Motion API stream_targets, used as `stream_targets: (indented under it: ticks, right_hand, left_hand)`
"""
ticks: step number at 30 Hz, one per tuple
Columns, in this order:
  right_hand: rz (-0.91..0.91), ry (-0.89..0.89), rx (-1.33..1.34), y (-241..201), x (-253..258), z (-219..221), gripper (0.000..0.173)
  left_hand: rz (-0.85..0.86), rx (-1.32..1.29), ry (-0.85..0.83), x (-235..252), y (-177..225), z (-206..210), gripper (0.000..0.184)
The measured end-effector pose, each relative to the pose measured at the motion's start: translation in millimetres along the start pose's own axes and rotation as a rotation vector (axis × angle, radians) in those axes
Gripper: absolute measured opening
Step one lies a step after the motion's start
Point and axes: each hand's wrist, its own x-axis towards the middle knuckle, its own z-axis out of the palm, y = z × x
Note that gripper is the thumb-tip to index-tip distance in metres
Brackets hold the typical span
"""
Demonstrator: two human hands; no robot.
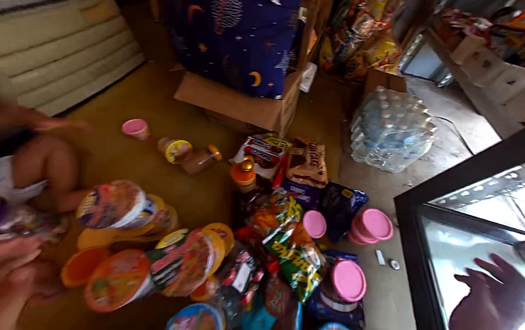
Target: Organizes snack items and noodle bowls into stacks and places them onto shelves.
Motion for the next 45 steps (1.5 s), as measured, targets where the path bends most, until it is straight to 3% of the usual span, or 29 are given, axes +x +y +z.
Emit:
stream_targets:
  ticks: [2,4,6,8,12,13,15,16,18,21,25,28,32,36,38,42,45]
  right_hand:
    - [-0.077,-0.43,-0.025,-51,-41,30,0.035]
    - [-0.194,-0.879,-0.083,-99,-74,60,0.028]
    - [-0.464,-1.231,-0.189,-126,-99,89,0.024]
    - [-0.703,-1.393,-0.274,-142,-119,114,0.021]
    - [-0.53,-1.458,-0.32,-179,-162,154,0.024]
    - [-0.433,-1.495,-0.352,-189,-174,162,0.034]
    - [-0.316,-1.584,-0.458,-200,-196,176,0.072]
    - [-0.324,-1.582,-0.502,-197,-209,181,0.088]
    - [-0.388,-1.484,-0.489,-181,-232,187,0.101]
    - [-0.453,-1.289,-0.352,-156,-253,189,0.093]
    - [-0.401,-1.134,-0.194,-144,-257,186,0.08]
    - [-0.218,-0.987,-0.023,-152,-243,185,0.076]
    - [0.245,-0.98,0.451,-158,-221,179,0.078]
    - [0.76,-0.748,0.893,-158,-216,172,0.074]
    - [0.866,-0.659,0.982,-167,-207,171,0.056]
    - [0.856,-0.663,1.109,-181,-192,169,0.046]
    - [0.62,-0.85,1.031,-185,-193,168,0.038]
  left_hand:
    - [-0.072,-0.094,-0.009,0,-55,-23,0.041]
    - [-0.157,-0.113,0.013,4,-77,-24,0.045]
    - [-0.229,-0.116,0.022,5,-86,-16,0.043]
    - [-0.267,-0.121,-0.035,3,-83,-8,0.039]
    - [-0.142,-0.134,-0.245,2,-70,8,0.034]
    - [-0.088,-0.107,-0.296,0,-69,10,0.034]
    - [-0.003,-0.029,-0.331,-3,-69,13,0.033]
    - [-0.004,-0.001,-0.335,-3,-69,12,0.032]
    - [-0.083,0.014,-0.352,-1,-73,5,0.028]
    - [-0.22,-0.008,-0.335,5,-84,-8,0.02]
    - [-0.348,-0.064,-0.212,10,-101,-18,0.012]
    - [-0.428,-0.136,-0.112,13,-106,-19,0.011]
    - [-0.689,-0.161,-0.056,29,-63,-22,0.014]
    - [-0.494,-0.189,-0.059,8,-100,-25,0.007]
    - [-0.437,-0.199,-0.071,7,-94,-28,0.008]
    - [-0.299,-0.182,-0.122,0,-94,-33,0.008]
    - [-0.302,-0.296,-0.285,-11,-80,-33,0.025]
